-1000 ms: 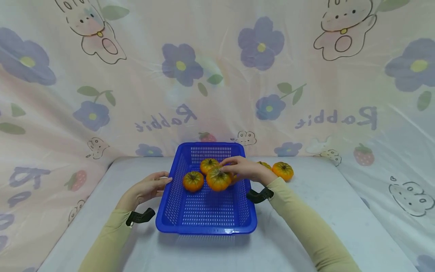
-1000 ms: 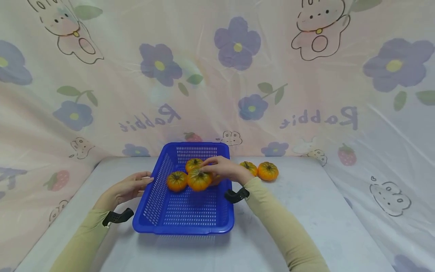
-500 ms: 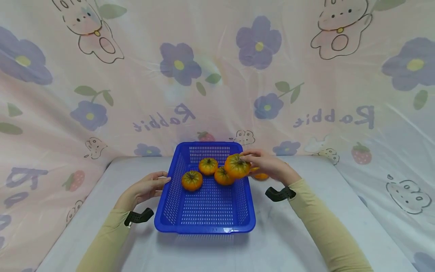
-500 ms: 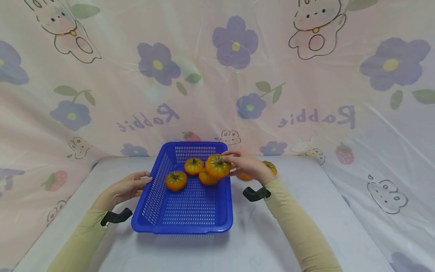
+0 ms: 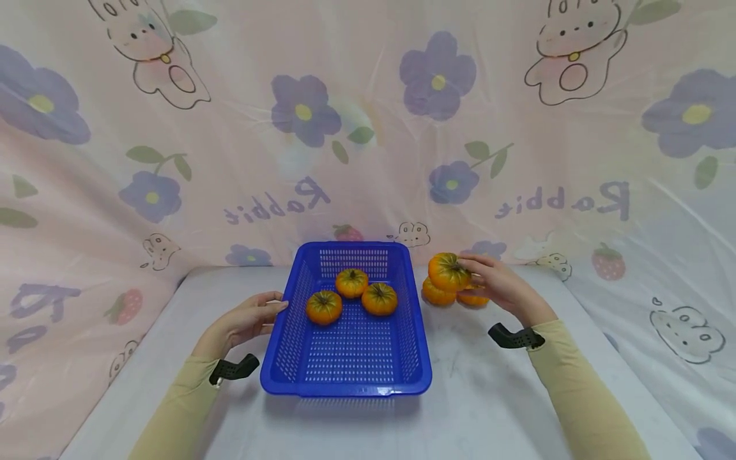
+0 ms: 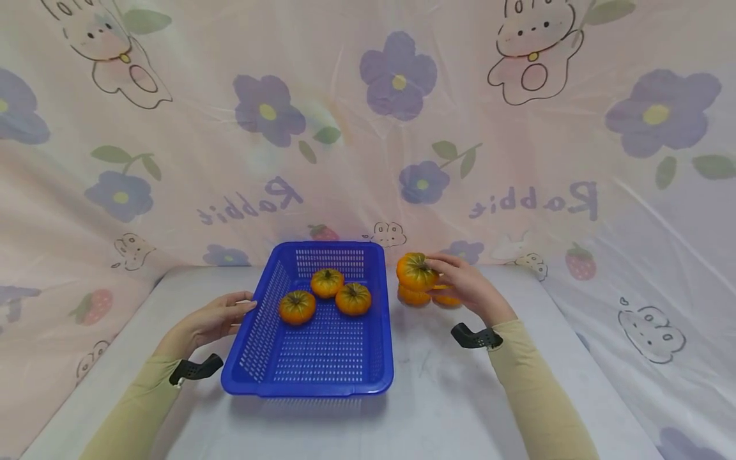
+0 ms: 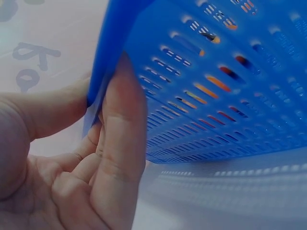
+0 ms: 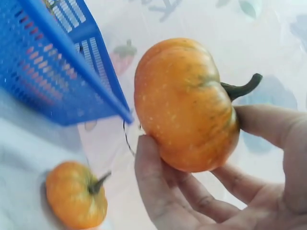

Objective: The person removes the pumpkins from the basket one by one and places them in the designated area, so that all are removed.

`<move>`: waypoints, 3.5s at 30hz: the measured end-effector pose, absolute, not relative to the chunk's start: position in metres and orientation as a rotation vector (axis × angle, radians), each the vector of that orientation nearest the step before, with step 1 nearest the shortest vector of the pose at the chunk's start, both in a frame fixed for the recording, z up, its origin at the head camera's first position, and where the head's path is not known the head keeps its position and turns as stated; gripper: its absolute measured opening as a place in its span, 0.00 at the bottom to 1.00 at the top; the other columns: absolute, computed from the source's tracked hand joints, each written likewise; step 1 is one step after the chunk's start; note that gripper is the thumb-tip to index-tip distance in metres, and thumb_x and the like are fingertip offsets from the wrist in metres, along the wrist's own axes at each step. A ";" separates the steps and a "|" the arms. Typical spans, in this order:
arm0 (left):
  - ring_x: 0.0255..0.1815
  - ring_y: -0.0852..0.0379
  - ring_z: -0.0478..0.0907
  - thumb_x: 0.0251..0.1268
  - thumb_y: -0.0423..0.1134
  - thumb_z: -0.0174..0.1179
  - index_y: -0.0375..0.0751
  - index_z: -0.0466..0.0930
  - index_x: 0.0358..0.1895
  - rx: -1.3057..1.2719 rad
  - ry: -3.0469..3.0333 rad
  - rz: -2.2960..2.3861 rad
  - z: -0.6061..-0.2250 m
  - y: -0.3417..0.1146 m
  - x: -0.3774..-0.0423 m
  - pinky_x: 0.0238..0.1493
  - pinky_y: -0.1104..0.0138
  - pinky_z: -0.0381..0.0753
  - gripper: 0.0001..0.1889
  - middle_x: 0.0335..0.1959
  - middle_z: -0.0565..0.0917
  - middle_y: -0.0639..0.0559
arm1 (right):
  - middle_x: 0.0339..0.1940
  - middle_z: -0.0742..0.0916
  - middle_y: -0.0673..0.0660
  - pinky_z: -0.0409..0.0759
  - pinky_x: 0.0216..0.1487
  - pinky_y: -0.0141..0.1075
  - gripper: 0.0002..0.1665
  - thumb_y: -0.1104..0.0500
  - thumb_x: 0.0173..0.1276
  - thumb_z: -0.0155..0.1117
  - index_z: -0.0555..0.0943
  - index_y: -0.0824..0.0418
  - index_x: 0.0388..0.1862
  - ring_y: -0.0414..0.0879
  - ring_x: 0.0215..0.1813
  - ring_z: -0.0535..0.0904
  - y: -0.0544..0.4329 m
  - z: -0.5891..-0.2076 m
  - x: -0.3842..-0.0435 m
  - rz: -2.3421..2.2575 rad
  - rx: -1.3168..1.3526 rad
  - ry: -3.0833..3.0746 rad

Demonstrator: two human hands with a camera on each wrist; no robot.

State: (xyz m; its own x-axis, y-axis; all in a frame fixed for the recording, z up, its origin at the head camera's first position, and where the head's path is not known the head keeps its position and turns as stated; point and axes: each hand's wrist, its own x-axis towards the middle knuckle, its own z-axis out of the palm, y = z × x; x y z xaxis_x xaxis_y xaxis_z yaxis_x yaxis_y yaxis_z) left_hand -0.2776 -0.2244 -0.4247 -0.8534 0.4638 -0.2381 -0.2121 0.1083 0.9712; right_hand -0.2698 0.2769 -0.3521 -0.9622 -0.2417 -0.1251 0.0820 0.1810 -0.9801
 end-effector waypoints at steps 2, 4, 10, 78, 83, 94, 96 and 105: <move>0.45 0.51 0.79 0.72 0.44 0.54 0.33 0.63 0.56 0.251 1.897 1.795 -0.426 -0.225 -0.278 0.49 0.59 0.80 0.20 0.45 0.81 0.44 | 0.70 0.59 0.70 0.76 0.54 0.47 0.40 0.45 0.73 0.54 0.56 0.70 0.72 0.68 0.64 0.64 0.285 -0.354 -0.268 -1.873 -0.121 2.216; 0.45 0.50 0.79 0.72 0.43 0.54 0.34 0.63 0.56 0.245 1.892 1.798 -0.427 -0.225 -0.278 0.50 0.59 0.79 0.20 0.45 0.81 0.44 | 0.71 0.57 0.70 0.76 0.55 0.46 0.41 0.45 0.74 0.53 0.55 0.70 0.72 0.67 0.64 0.65 0.293 -0.356 -0.266 -1.889 -0.102 2.226; 0.45 0.50 0.79 0.72 0.43 0.54 0.33 0.61 0.59 0.234 1.882 1.804 -0.426 -0.225 -0.277 0.49 0.60 0.80 0.22 0.46 0.80 0.43 | 0.73 0.55 0.70 0.70 0.59 0.51 0.42 0.43 0.74 0.50 0.52 0.69 0.73 0.64 0.63 0.65 0.323 -0.366 -0.262 -1.925 0.002 2.273; 0.43 0.51 0.81 0.72 0.42 0.54 0.32 0.64 0.58 0.232 1.844 1.843 -0.426 -0.223 -0.277 0.48 0.60 0.81 0.20 0.46 0.81 0.41 | 0.73 0.52 0.70 0.74 0.57 0.39 0.48 0.44 0.73 0.50 0.39 0.67 0.76 0.48 0.50 0.74 0.404 -0.443 -0.264 -2.087 0.704 2.100; 0.43 0.51 0.81 0.72 0.42 0.54 0.32 0.64 0.58 0.224 1.840 1.844 -0.425 -0.223 -0.277 0.47 0.60 0.81 0.20 0.46 0.81 0.41 | 0.73 0.53 0.70 0.75 0.56 0.39 0.49 0.44 0.72 0.52 0.40 0.67 0.76 0.48 0.49 0.74 0.402 -0.447 -0.266 -2.101 0.739 2.100; 0.42 0.53 0.81 0.72 0.41 0.54 0.34 0.64 0.56 0.225 1.827 1.857 -0.425 -0.223 -0.276 0.46 0.62 0.81 0.17 0.44 0.81 0.44 | 0.73 0.54 0.72 0.79 0.49 0.38 0.48 0.45 0.73 0.51 0.43 0.71 0.75 0.40 0.36 0.79 0.398 -0.449 -0.272 -2.045 0.799 2.184; 0.42 0.53 0.81 0.72 0.41 0.54 0.34 0.64 0.56 0.224 1.826 1.859 -0.425 -0.223 -0.276 0.46 0.62 0.81 0.18 0.44 0.81 0.43 | 0.73 0.54 0.73 0.79 0.49 0.38 0.48 0.45 0.73 0.51 0.43 0.72 0.74 0.39 0.36 0.79 0.398 -0.449 -0.273 -2.033 0.785 2.203; 0.41 0.53 0.81 0.73 0.41 0.53 0.33 0.63 0.57 0.229 1.832 1.848 -0.425 -0.222 -0.276 0.46 0.62 0.81 0.19 0.44 0.81 0.43 | 0.64 0.64 0.72 0.82 0.43 0.35 0.46 0.43 0.73 0.51 0.49 0.74 0.73 0.41 0.30 0.83 0.396 -0.452 -0.272 -1.924 0.820 2.323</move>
